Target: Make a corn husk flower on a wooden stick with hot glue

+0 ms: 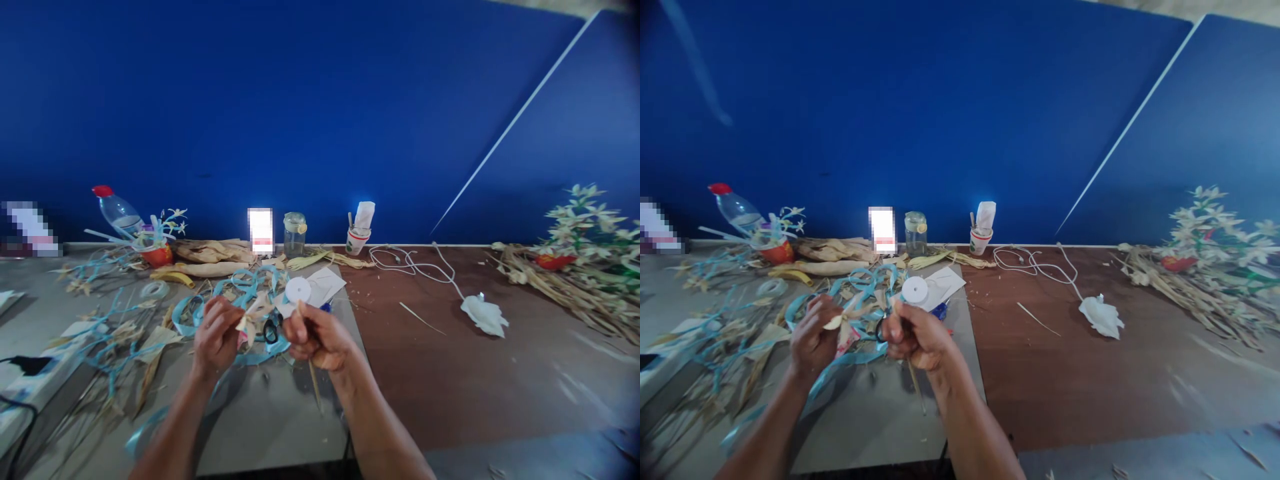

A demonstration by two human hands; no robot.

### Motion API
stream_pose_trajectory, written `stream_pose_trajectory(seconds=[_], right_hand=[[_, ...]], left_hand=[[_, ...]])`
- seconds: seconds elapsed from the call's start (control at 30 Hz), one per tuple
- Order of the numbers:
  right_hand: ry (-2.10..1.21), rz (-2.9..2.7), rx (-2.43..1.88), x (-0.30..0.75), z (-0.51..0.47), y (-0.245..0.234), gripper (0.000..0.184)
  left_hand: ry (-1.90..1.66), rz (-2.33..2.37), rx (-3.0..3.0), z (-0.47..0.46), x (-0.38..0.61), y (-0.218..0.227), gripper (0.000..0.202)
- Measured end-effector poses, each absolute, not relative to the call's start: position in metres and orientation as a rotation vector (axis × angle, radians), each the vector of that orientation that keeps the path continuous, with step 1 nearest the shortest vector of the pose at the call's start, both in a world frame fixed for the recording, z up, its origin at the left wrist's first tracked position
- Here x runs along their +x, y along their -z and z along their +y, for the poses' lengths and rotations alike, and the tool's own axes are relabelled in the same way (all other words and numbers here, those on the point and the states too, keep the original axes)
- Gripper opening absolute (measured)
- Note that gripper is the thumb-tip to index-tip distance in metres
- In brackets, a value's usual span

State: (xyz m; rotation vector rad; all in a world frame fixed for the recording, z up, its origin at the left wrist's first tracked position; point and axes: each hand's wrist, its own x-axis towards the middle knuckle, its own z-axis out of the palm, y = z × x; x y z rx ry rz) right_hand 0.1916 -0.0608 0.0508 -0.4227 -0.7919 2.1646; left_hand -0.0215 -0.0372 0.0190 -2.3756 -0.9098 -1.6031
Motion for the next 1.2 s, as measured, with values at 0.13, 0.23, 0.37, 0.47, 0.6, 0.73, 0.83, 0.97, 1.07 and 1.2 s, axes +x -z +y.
stream_pose_trajectory(seconds=[0.13, 0.23, 0.37, 0.47, 0.6, 0.73, 0.83, 0.97, 1.07, 1.2], right_hand=[[-1.891, -0.747, -0.615, 0.196, -0.058, -0.054, 0.044], [-1.675, -0.887, -0.809, 0.19, -0.061, -0.053, 0.048], [-1.456, -1.205, -0.944, 0.183, -0.066, -0.049, 0.048], [-1.205, -1.349, -1.099, 0.184, -0.068, -0.05, 0.046], [-1.047, -1.468, -1.178, 0.185, -0.07, -0.053, 0.045], [-1.068, -1.423, -1.17, 0.185, -0.067, -0.049, 0.045], [-1.197, -1.273, -1.099, 0.185, -0.064, -0.045, 0.047], [-1.455, -1.236, -1.0, 0.182, -0.062, -0.042, 0.043], [-1.504, -1.318, -0.991, 0.18, -0.062, -0.04, 0.031], [-1.547, -1.332, -0.999, 0.181, -0.061, -0.04, 0.023]], left_hand=[[1.606, -0.923, -2.339, -0.034, -0.027, -0.019, 0.018], [1.46, -0.863, -2.427, -0.035, -0.022, -0.022, 0.019], [1.36, -0.843, -2.403, -0.038, -0.016, -0.024, 0.02], [1.32, -0.842, -2.33, -0.037, -0.017, -0.024, 0.018], [1.316, -0.885, -2.328, -0.035, -0.02, -0.021, 0.018], [1.486, -0.935, -2.353, -0.033, -0.022, -0.019, 0.018], [1.621, -0.948, -2.336, -0.034, -0.021, -0.019, 0.016], [1.558, -0.888, -2.436, -0.038, -0.014, -0.023, 0.012], [1.523, -0.867, -2.458, -0.041, -0.008, -0.024, 0.013], [1.487, -0.863, -2.466, -0.041, -0.003, -0.023, 0.01]])
